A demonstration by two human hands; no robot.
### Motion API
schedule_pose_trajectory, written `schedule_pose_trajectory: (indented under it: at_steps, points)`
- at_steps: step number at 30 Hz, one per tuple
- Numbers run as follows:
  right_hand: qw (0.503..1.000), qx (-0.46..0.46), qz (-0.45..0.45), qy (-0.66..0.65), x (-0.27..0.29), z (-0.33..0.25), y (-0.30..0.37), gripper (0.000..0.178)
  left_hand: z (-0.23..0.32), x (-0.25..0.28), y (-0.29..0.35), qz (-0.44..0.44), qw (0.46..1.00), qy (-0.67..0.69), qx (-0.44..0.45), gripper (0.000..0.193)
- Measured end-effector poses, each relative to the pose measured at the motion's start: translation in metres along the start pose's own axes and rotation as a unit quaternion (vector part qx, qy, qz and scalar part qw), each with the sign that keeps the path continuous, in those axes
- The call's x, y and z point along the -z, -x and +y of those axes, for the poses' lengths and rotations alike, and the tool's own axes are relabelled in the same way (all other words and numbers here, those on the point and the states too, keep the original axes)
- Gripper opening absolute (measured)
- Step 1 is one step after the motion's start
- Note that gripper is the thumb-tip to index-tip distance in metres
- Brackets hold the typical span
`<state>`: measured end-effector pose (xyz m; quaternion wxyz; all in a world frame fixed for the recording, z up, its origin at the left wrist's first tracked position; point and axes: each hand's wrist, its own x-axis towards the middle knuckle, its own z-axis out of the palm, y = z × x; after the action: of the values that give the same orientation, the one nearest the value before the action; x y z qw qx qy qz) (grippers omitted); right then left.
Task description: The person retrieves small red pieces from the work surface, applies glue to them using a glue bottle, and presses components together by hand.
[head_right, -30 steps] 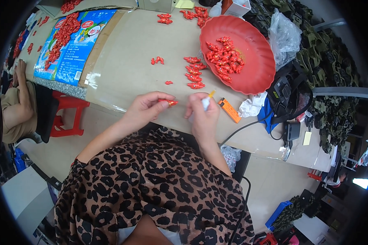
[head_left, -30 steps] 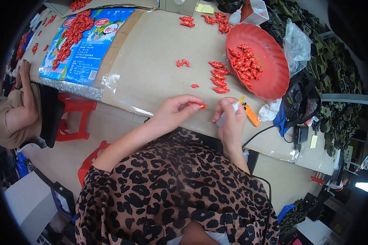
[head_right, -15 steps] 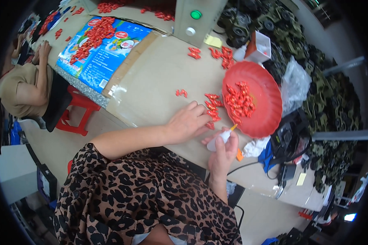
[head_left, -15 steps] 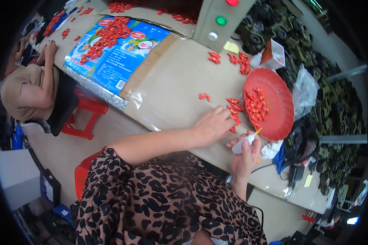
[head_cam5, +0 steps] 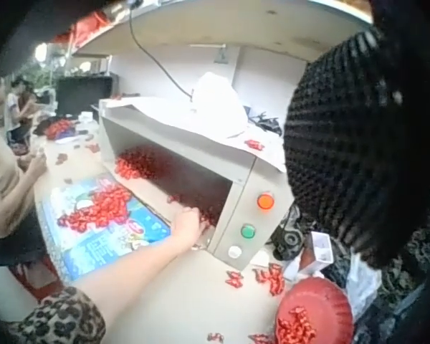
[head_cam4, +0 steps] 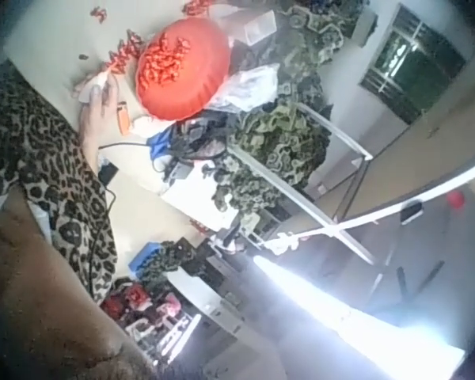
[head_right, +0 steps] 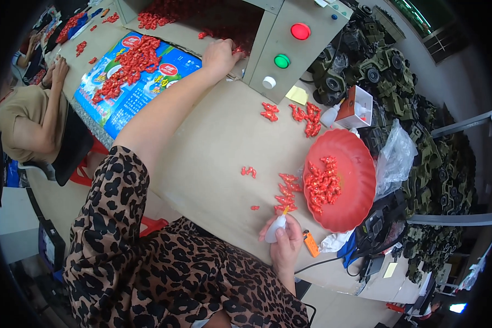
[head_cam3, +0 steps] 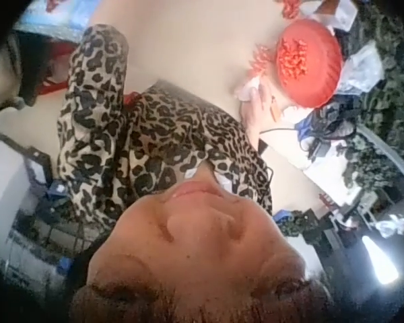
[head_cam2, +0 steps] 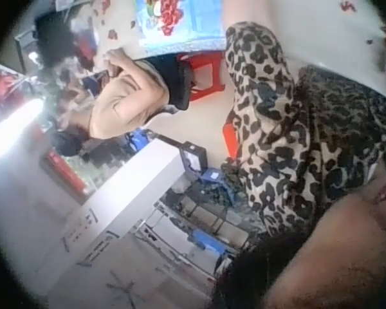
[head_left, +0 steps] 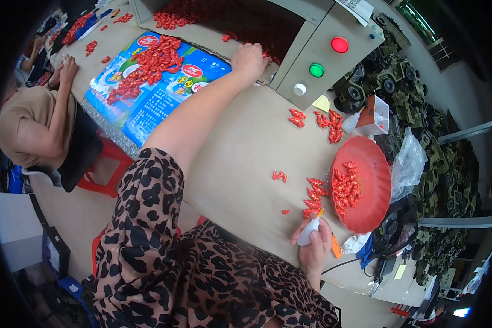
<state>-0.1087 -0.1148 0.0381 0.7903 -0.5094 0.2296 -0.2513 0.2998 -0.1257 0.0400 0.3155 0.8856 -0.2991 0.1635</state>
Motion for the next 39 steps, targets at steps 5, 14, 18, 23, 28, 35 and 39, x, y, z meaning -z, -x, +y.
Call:
schedule_pose_trajectory:
  at_steps: [5,14,18,23,28,35,39]
  points:
    - [0.999,0.003,0.002,-0.040,0.006,0.001,0.000,0.037,-0.001,-0.009,-0.011,-0.022,0.997,-0.072,-0.010,0.028]
    - [0.996,0.047,0.024,-0.079,0.009,0.000,-0.003,0.032,0.017,0.075,0.079,-0.289,0.810,0.475,0.187,0.017]
    - [0.991,0.030,0.030,-0.126,0.013,0.001,-0.001,0.036,0.029,0.102,0.170,-0.394,0.570,0.673,0.260,0.015]
    - [0.970,0.035,-0.001,-0.241,0.009,0.005,0.001,0.028,0.071,0.111,0.252,-0.375,0.465,0.750,0.284,0.025]
    - [0.973,0.039,0.004,-0.229,0.001,0.000,0.000,0.023,0.086,0.112,0.281,-0.365,0.480,0.747,0.280,0.029]
    - [0.987,0.114,0.004,-0.111,0.005,0.011,0.005,0.022,0.088,0.106,0.288,-0.363,0.537,0.724,0.235,0.025]
    - [0.973,0.222,0.032,0.058,0.006,0.020,0.009,0.024,0.089,0.102,0.287,-0.317,0.625,0.684,0.202,0.023]
